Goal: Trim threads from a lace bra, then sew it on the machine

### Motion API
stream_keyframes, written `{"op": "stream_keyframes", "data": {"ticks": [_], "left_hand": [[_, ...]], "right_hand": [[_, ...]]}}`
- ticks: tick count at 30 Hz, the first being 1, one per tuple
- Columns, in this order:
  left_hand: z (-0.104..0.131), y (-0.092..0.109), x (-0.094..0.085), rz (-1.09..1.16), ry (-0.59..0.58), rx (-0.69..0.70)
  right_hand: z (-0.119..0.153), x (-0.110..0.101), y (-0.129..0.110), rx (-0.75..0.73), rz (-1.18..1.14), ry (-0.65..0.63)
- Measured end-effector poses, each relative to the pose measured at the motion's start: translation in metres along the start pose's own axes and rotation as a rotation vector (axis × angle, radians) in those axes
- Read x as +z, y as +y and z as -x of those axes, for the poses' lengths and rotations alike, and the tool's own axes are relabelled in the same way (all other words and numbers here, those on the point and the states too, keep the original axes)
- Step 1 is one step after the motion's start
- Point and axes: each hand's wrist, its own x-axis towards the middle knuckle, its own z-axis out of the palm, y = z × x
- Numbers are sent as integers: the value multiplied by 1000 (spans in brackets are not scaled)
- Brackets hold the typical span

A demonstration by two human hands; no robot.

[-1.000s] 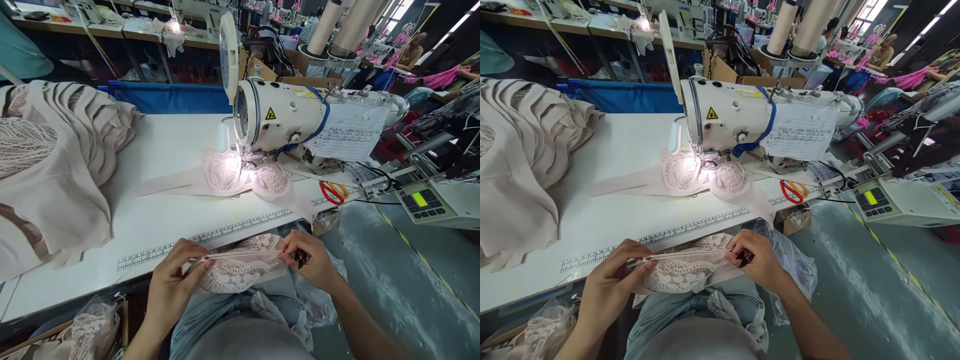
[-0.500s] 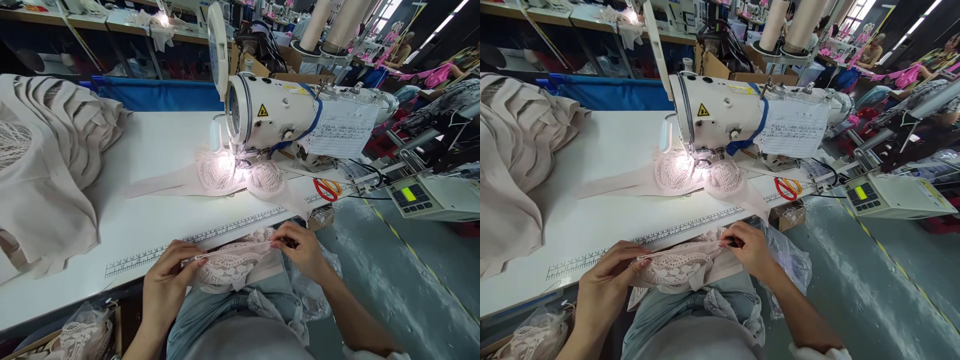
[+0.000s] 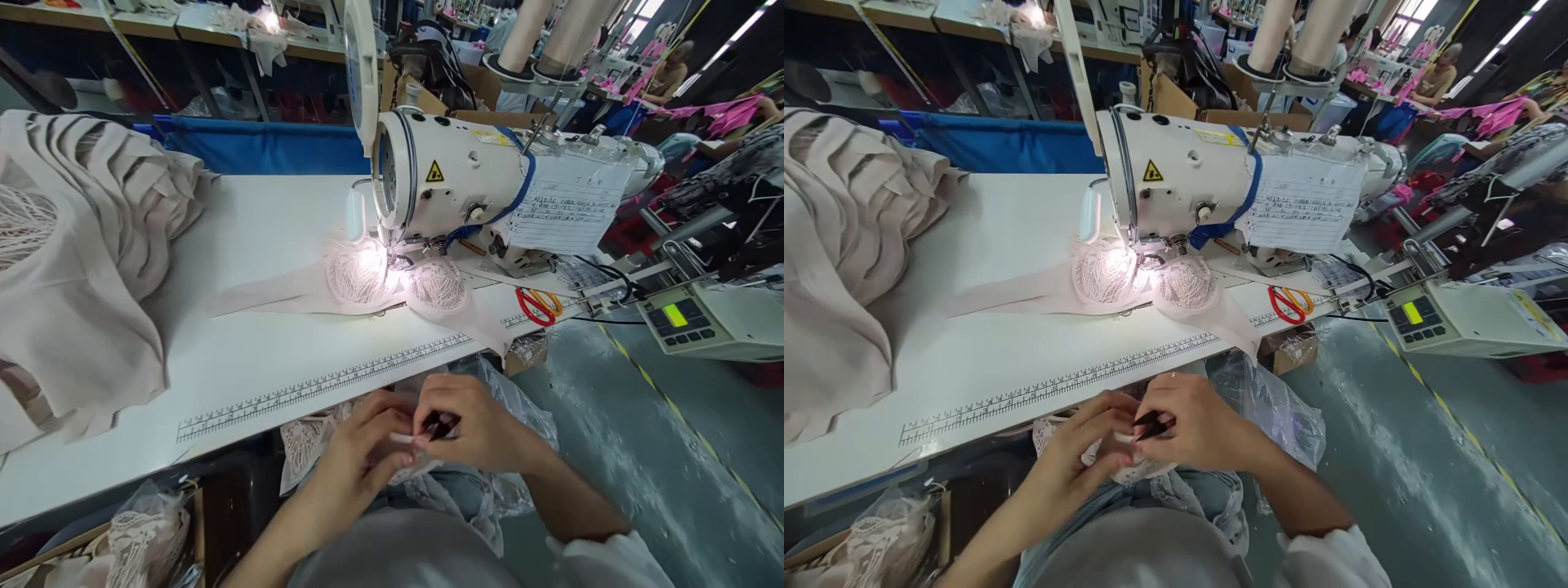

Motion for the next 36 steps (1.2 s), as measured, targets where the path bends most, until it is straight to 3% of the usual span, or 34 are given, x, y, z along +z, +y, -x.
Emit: {"op": "stream_keyframes", "data": {"ticks": [3,7,14,18,26,32,36], "left_hand": [[-7,1,11,14,80,40],[-10,-1,5,47,100,-41],[-11,-2,-2,105,106,-84],[-12,-1,-1,135,103,-106],[-10,1,1,165,81,-142],[-9,1,1,121,74,-131],[-8,3,0,82,51,-176]], "right_hand": [[-1,11,5,7,45,-28],[6,6,23,54,-20,8],[5,-1,41,-95,-60,-59],[3,-1,40,-132,-125,26],[2,4,34,30,-259,188],[3,8,36,13,-222,229],[4,11,34,86,-261,244]]}}
